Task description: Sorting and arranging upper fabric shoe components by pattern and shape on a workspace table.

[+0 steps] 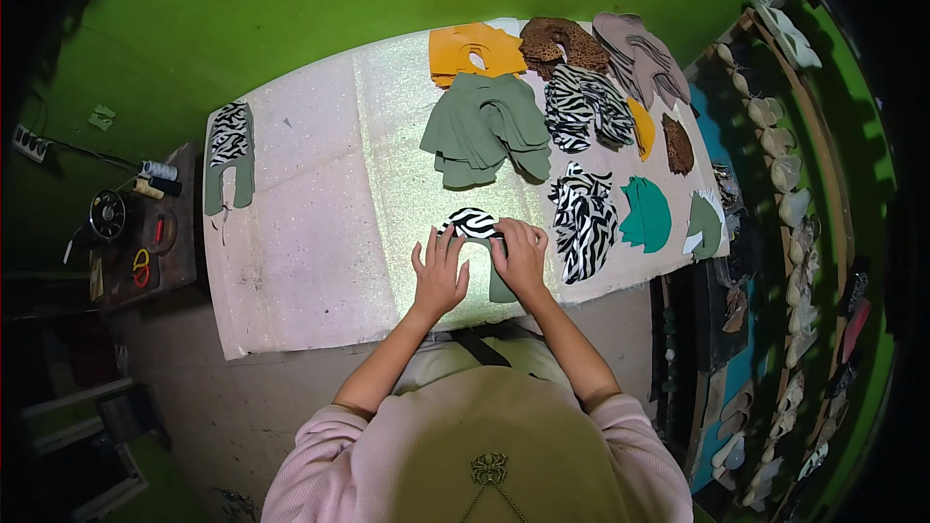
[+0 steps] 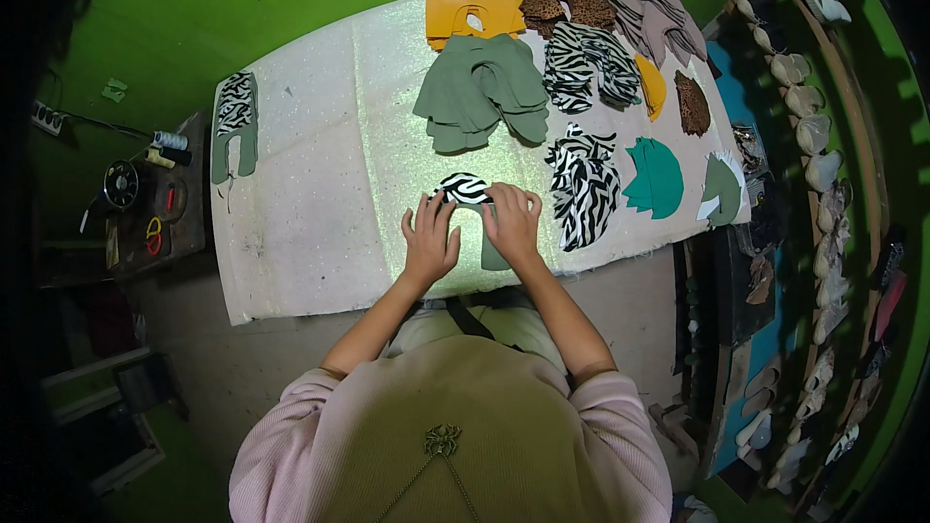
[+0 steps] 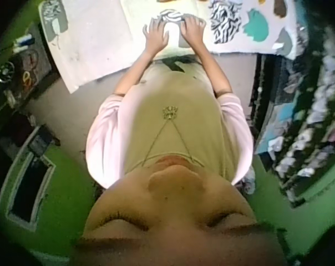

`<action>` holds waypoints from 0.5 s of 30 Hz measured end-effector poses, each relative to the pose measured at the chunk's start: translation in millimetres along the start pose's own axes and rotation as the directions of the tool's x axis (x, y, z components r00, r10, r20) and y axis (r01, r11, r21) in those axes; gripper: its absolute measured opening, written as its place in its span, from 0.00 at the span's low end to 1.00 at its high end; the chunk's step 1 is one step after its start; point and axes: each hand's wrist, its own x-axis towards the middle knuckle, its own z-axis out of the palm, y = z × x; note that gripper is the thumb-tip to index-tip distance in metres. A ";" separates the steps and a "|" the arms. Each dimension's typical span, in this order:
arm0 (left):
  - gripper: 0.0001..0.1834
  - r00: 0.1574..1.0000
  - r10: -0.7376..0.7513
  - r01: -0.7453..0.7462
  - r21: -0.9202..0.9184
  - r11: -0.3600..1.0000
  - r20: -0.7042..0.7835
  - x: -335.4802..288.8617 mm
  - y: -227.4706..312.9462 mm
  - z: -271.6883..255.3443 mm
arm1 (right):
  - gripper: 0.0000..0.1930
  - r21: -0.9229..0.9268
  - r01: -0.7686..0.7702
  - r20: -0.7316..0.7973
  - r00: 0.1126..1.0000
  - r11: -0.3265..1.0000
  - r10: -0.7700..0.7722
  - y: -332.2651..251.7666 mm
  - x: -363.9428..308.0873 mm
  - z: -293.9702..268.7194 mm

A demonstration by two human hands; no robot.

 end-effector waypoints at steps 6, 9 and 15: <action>0.26 1.000 0.018 -0.018 -0.004 1.000 0.009 0.3 -0.6 -0.3 | 0.15 -0.020 0.024 -0.030 0.999 1.000 -0.024 1.3 -4.8 6.8; 0.25 1.000 0.021 -0.020 -0.008 1.000 0.010 0.6 0.1 -0.9 | 0.15 -0.020 0.026 -0.028 0.999 0.999 -0.027 2.0 -4.9 6.8; 0.25 0.999 0.022 -0.022 -0.010 1.000 0.033 0.8 0.0 -1.8 | 0.15 -0.002 0.004 -0.023 1.000 1.000 -0.004 0.8 -4.2 5.0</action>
